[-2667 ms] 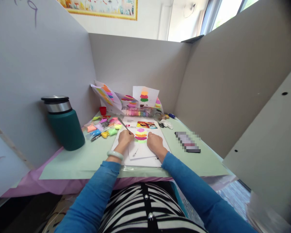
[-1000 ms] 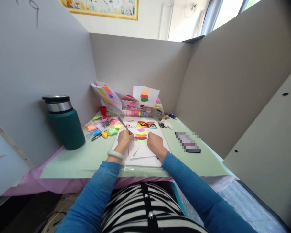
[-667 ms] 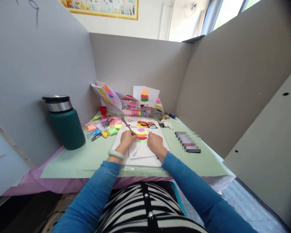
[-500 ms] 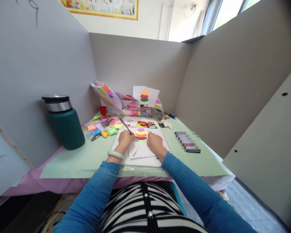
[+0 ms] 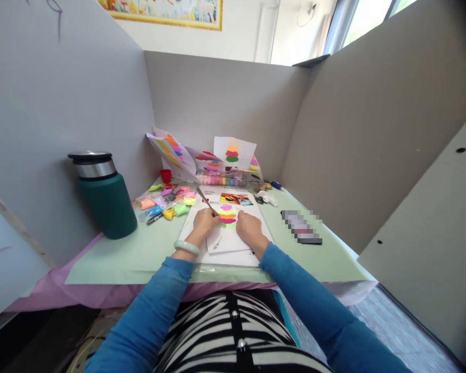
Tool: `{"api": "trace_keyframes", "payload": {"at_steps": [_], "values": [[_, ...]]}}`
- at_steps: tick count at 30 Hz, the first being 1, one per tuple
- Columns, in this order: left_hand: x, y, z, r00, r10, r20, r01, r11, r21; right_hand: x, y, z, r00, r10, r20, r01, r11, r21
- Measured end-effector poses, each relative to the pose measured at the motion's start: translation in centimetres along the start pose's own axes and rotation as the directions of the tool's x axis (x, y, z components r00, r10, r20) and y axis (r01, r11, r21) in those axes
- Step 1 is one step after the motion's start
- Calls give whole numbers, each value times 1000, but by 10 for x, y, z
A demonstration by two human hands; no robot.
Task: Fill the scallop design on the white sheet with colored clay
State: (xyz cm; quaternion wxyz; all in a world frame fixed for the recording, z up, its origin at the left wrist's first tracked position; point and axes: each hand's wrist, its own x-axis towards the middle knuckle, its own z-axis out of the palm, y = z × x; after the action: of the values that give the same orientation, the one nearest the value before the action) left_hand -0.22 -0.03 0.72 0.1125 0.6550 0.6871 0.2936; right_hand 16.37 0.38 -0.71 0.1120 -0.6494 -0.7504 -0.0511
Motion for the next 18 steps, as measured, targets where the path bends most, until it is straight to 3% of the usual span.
{"api": "trace_keyframes", "payload": {"at_steps": [10,18], "values": [[10,-15,-7,982,-173,-72,176,983,43,-2,-1,-2,1000,5,13,-5,1000,1],[9,-14,1,999,-33,-21,32,998,-53,-2,-1,-3,1000,2,7,-2,1000,8]]}}
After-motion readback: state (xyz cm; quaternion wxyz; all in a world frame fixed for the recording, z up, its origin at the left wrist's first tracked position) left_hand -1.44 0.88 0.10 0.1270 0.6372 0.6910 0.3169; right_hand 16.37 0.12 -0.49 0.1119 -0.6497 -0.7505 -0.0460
